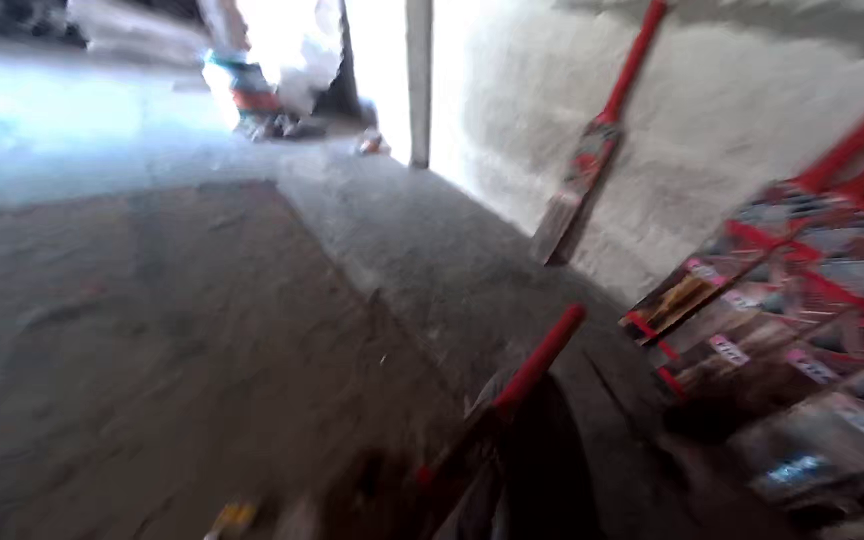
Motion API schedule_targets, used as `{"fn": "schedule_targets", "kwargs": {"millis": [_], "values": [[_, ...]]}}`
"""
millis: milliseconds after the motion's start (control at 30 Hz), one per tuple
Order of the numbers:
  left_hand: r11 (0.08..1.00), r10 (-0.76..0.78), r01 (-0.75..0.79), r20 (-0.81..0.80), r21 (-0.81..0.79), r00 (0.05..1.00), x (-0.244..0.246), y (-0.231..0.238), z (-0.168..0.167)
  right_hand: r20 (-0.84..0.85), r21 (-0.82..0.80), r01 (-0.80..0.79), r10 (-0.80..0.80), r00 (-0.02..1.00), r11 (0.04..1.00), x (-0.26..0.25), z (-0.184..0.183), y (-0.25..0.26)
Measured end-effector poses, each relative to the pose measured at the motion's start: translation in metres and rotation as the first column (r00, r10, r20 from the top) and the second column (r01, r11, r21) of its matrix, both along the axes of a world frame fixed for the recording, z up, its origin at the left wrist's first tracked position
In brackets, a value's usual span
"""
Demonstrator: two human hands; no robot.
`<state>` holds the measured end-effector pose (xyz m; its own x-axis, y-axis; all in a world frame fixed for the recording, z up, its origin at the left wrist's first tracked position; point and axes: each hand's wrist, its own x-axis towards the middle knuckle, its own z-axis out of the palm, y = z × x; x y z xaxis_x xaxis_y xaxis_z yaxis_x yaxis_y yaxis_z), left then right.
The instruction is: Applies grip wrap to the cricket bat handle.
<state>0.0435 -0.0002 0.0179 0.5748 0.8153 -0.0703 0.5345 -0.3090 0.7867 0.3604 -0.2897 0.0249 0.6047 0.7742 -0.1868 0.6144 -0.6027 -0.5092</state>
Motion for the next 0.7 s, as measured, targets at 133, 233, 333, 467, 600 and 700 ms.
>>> {"fn": "schedule_targets", "kwargs": {"millis": [133,233,333,467,600,700], "values": [[0.995,0.079,-0.08,0.014,0.057,0.997,-0.002,-0.004,-0.01,0.365,-0.356,-0.443,0.559,0.744,0.823,-0.001,0.08,0.047],[0.992,0.084,-0.088,0.046,0.095,0.995,-0.001,-0.009,-0.015,0.458,-0.307,-0.632,0.692,0.558,0.712,0.0,0.086,0.07],[0.99,0.085,-0.092,0.069,0.104,0.994,-0.002,-0.014,-0.016,0.517,-0.398,-0.699,0.775,0.364,0.594,0.007,0.082,0.096],[0.99,0.078,-0.088,0.089,0.113,0.993,-0.003,-0.016,-0.014,0.472,-0.442,-0.759,0.843,0.256,0.478,0.001,0.075,0.121],[0.987,0.066,-0.08,0.103,0.141,0.993,-0.002,-0.014,-0.015,0.51,-0.499,-0.762,0.851,0.128,0.414,-0.013,0.081,0.135],[0.979,0.046,-0.069,0.125,0.193,0.991,-0.001,-0.015,-0.018,0.509,-0.552,-0.735,0.857,0.077,0.394,-0.031,0.094,0.142]]}}
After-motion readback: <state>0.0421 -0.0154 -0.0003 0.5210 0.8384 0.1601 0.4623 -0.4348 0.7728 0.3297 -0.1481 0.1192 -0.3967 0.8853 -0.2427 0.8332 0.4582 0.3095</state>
